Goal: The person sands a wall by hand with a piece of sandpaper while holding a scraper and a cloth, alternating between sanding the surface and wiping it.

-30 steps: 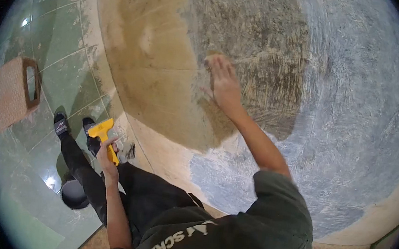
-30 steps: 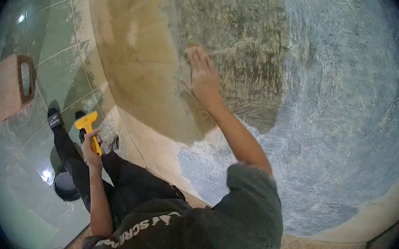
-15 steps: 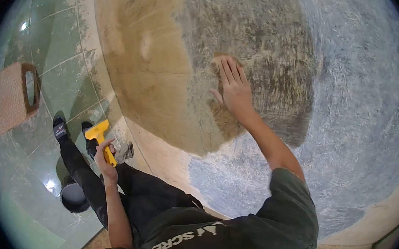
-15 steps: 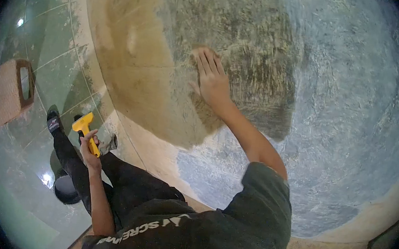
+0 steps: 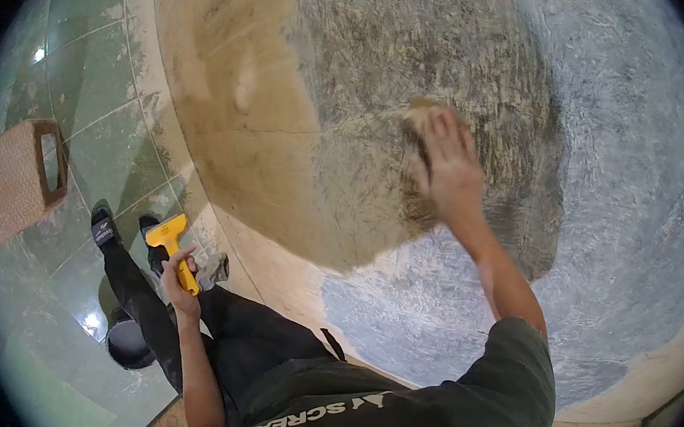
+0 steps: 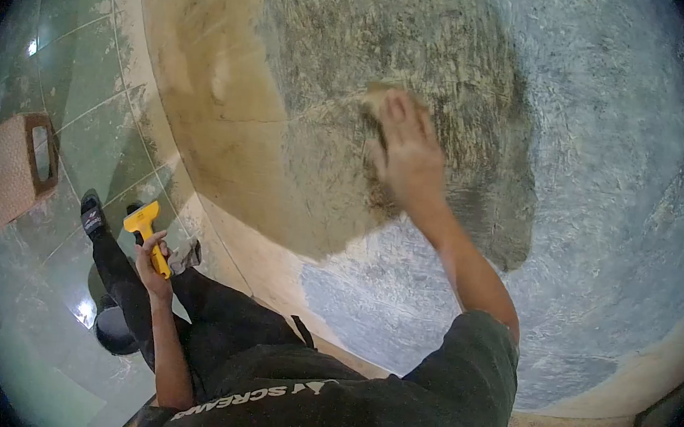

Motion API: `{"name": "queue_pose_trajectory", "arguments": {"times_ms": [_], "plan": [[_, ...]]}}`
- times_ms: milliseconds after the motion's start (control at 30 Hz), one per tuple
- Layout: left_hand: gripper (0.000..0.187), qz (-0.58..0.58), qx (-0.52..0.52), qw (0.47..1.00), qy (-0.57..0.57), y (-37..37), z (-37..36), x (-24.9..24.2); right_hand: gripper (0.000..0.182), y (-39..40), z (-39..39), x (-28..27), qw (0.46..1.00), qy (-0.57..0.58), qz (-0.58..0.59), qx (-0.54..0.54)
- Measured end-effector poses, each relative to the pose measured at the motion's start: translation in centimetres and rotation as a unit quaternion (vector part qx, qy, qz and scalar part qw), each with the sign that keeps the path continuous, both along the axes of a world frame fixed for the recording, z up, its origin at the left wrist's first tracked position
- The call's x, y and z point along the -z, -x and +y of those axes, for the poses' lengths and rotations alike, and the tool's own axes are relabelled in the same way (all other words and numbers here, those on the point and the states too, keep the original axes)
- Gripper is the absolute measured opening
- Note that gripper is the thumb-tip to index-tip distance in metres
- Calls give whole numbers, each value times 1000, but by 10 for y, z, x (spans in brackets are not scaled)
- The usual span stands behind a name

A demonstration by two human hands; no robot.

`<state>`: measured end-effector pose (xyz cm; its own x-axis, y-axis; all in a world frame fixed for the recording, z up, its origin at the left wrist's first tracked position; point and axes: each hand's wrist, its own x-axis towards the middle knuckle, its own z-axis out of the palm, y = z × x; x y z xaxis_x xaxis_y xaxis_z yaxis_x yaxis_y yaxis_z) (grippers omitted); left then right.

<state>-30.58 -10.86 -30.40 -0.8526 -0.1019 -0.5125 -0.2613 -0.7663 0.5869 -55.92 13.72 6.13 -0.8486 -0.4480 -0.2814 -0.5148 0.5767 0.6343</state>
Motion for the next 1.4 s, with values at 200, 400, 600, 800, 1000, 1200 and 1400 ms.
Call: {"name": "queue_pose_trajectory", "arguments": {"times_ms": [200, 400, 600, 800, 1000, 1200, 1400], "plan": [[65, -34, 18, 999, 10, 6, 4, 5, 72, 19, -10, 69, 999, 1, -32, -28], [63, -11, -10, 1000, 20, 12, 2, -4, 70, 26, -4, -37, 992, -65, 78, -80], [65, 24, 17, 996, 86, 28, -1, -23, 54, 11, 6, 44, 999, 17, -40, -31], [64, -4, -12, 999, 50, 20, 1, -10, 46, 36, -36, -43, 994, -105, 0, -25], [64, 32, -9, 997, 68, 26, -11, -22, 38, 36, -14, 2, 980, -135, 44, -142], [61, 57, -41, 993, 93, 31, -7, -19, 30, 40, -18, -38, 988, -71, 61, -119], [61, 59, -20, 996, 70, 35, -18, -30, 32, 51, -7, -6, 988, -72, 3, -136]]}}
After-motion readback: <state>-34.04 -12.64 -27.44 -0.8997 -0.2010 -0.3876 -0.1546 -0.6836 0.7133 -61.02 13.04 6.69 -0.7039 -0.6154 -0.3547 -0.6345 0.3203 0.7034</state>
